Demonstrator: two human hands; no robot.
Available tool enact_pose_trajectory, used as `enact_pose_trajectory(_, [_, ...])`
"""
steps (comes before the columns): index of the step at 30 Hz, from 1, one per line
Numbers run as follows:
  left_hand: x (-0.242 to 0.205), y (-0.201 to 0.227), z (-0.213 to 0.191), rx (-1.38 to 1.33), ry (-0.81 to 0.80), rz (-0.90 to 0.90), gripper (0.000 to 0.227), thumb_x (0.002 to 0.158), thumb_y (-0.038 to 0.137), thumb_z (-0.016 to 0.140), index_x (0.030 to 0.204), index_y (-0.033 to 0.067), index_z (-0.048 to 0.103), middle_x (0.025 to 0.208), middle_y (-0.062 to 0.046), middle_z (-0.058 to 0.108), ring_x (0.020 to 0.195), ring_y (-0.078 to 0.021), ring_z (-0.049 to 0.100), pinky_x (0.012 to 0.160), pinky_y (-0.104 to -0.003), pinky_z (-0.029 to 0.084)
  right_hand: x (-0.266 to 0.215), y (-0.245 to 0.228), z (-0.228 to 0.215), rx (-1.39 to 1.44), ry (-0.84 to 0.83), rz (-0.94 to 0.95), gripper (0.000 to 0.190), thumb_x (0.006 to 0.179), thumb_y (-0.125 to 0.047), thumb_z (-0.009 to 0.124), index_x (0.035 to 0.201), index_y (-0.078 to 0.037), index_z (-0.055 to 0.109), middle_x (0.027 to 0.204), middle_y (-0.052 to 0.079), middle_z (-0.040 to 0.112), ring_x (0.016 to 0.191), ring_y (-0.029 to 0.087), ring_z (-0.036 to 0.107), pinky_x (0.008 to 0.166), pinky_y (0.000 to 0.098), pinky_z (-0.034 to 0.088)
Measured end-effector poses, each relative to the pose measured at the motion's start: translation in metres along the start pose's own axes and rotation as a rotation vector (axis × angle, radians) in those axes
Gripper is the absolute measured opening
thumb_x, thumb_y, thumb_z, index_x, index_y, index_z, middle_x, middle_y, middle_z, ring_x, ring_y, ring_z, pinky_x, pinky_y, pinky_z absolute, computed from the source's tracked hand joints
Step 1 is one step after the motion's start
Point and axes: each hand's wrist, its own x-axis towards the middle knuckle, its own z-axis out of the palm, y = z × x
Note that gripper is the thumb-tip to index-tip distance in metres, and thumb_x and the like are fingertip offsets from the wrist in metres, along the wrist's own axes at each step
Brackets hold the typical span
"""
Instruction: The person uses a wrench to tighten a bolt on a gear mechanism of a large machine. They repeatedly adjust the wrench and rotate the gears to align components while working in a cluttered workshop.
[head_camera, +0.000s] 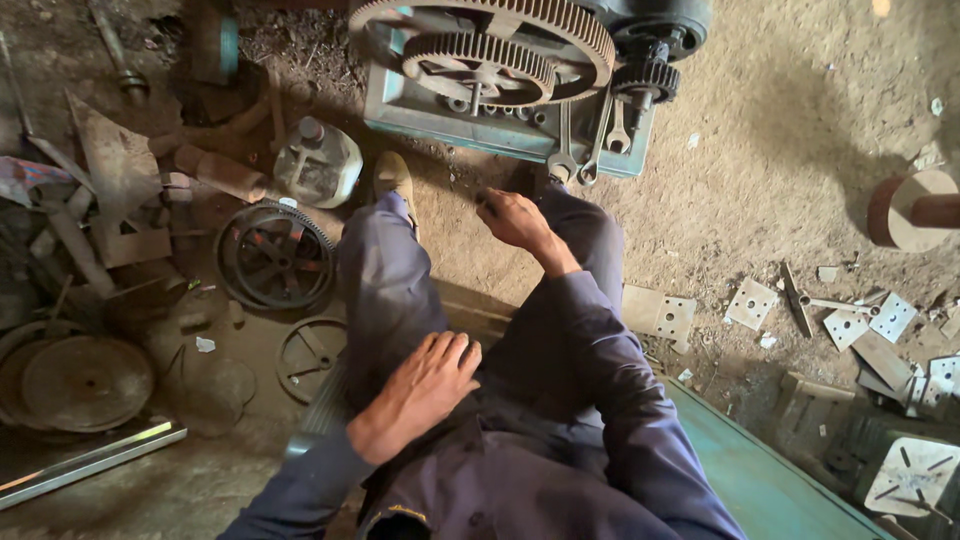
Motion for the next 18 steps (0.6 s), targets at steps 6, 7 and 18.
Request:
enact_pose_trajectory(6, [0.002, 0.003, -0.001, 0.017, 0.015, 0.007, 0.057, 0.087, 0.033, 0.069, 0.128, -0.0049, 0.056, 0.122, -0.024, 0.06, 0.115, -0.0371, 0.056, 0.098, -0.046, 0.045, 0.007, -0.001, -0.002, -0.07, -0.09, 0.059, 0.032, 0.097, -0.032, 0.064, 0.103, 0.0, 0.065, 0.1, 0.022, 0.07, 0.096, 0.044, 0.066, 0.081, 0.0518, 0.053])
enact_pose_trajectory(7, [0.001, 0.003, 0.0, 0.001, -0.007, 0.003, 0.057, 0.088, 0.033, 0.069, 0.129, -0.0053, 0.056, 0.122, -0.024, 0.06, 0.115, -0.037, 0.056, 0.099, -0.046, 0.044, 0.007, 0.0, -0.002, -0.076, -0.099, 0.064, 0.033, 0.097, -0.032, 0.064, 0.104, 0.0, 0.065, 0.101, 0.022, 0.07, 0.097, 0.044, 0.066, 0.082, 0.0513, 0.053])
enact_pose_trajectory(18, [0.001, 0.006, -0.007, -0.022, -0.007, 0.004, 0.059, 0.087, 0.033, 0.071, 0.128, -0.0061, 0.056, 0.122, -0.024, 0.06, 0.116, -0.0376, 0.057, 0.101, -0.047, 0.044, 0.014, 0.017, 0.016, -0.07, -0.025, 0.026, 0.031, 0.099, -0.028, 0.062, 0.118, -0.004, 0.068, 0.119, 0.023, 0.069, 0.118, 0.04, 0.063, 0.102, 0.0459, 0.05])
